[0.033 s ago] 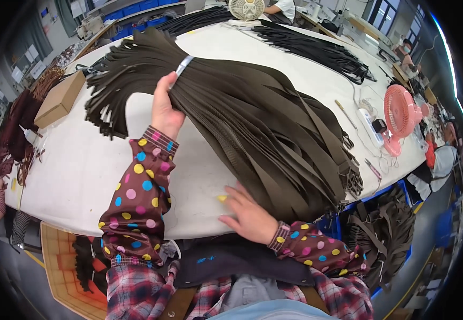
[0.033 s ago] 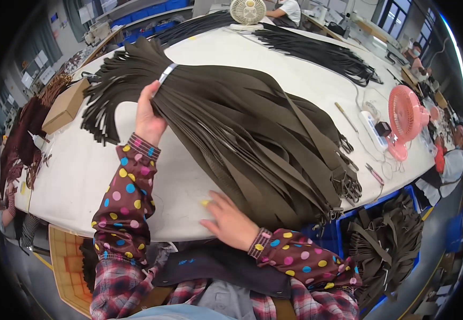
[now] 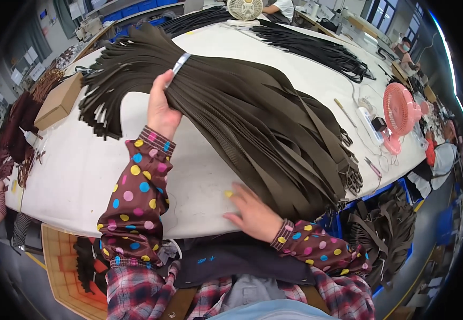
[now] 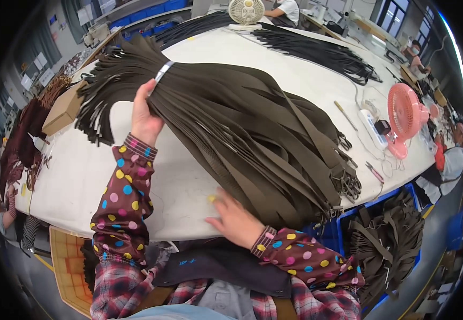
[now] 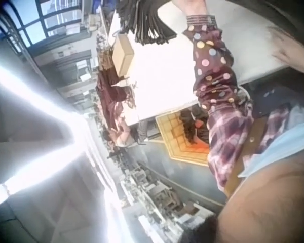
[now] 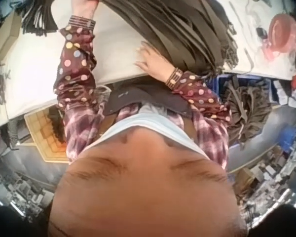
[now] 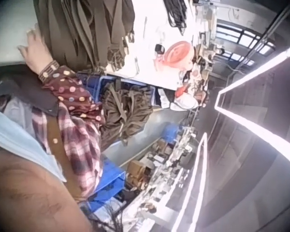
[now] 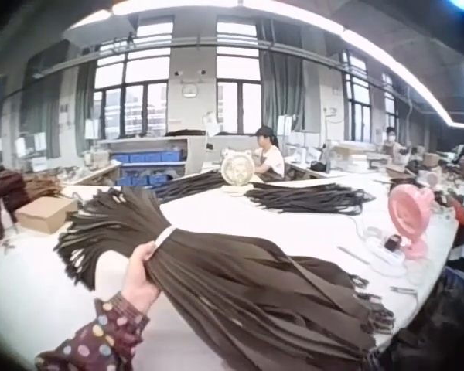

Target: Using a hot iron tool to singe or seal the ends and edges of fabric straps with metal clips attached.

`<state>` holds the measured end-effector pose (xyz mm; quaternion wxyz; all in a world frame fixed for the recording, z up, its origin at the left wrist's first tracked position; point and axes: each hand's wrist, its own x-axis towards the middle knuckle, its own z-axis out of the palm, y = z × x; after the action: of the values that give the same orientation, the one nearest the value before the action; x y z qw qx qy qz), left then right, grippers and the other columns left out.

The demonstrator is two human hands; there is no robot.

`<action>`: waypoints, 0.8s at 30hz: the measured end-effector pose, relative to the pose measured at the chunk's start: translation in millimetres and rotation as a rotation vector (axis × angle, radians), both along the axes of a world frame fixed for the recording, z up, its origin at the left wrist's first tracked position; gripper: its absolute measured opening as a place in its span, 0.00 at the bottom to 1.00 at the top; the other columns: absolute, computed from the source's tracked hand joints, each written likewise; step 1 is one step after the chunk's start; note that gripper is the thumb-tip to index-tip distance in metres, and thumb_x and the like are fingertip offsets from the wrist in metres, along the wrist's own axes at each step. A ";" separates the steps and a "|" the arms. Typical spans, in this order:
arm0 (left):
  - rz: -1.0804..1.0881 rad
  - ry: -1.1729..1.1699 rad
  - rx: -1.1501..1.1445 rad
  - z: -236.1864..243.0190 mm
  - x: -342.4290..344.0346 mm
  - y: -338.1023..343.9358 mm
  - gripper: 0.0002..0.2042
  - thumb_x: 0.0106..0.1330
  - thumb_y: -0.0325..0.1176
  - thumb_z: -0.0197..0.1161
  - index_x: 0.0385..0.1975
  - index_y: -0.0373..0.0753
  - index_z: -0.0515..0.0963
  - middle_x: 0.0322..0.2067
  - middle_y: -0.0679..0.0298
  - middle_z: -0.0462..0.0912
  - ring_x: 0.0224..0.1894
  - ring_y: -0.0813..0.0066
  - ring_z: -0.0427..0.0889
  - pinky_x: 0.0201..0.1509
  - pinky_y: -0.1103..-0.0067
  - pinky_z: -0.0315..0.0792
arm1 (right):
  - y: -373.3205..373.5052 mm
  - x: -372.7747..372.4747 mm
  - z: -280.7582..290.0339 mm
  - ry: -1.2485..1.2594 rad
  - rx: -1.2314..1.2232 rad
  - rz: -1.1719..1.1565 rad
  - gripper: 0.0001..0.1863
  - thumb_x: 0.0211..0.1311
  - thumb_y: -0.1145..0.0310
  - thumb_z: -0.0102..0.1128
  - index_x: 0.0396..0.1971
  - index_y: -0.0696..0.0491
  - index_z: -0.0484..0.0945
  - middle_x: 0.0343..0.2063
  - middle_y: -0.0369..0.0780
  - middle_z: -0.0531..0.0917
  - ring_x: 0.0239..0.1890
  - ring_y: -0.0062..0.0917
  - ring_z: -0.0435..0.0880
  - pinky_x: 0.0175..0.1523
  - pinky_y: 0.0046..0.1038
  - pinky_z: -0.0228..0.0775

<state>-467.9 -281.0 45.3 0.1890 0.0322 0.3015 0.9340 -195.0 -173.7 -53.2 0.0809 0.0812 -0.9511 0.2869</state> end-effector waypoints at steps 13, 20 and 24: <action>0.232 -0.121 0.106 2.3 -6.9 -81.8 0.17 0.57 0.34 0.61 0.44 0.33 0.73 0.47 0.57 0.76 0.50 0.62 0.74 0.58 0.67 0.67 | 108.6 -162.8 42.5 0.126 0.602 0.152 0.18 0.62 0.61 0.50 0.45 0.59 0.70 0.42 0.49 0.76 0.46 0.42 0.75 0.53 0.36 0.65; 0.272 -0.173 0.017 -32.4 -7.4 -158.3 0.17 0.59 0.35 0.59 0.46 0.33 0.73 0.49 0.56 0.76 0.52 0.61 0.74 0.60 0.65 0.66 | 31.6 -99.1 74.8 -0.110 0.353 0.280 0.17 0.59 0.64 0.52 0.45 0.57 0.70 0.41 0.47 0.75 0.44 0.40 0.75 0.50 0.35 0.68; 0.226 -0.215 0.013 -67.8 -1.0 -191.7 0.15 0.61 0.34 0.57 0.44 0.33 0.74 0.47 0.57 0.78 0.50 0.62 0.76 0.58 0.66 0.67 | -24.0 -59.3 0.2 0.042 0.202 0.556 0.26 0.61 0.54 0.52 0.53 0.55 0.67 0.60 0.48 0.62 0.63 0.40 0.61 0.61 0.45 0.58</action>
<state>-468.9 -472.7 -22.4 0.1137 -0.1007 0.2753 0.9493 -254.2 -197.7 -53.0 0.0107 0.3523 -0.9141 0.2004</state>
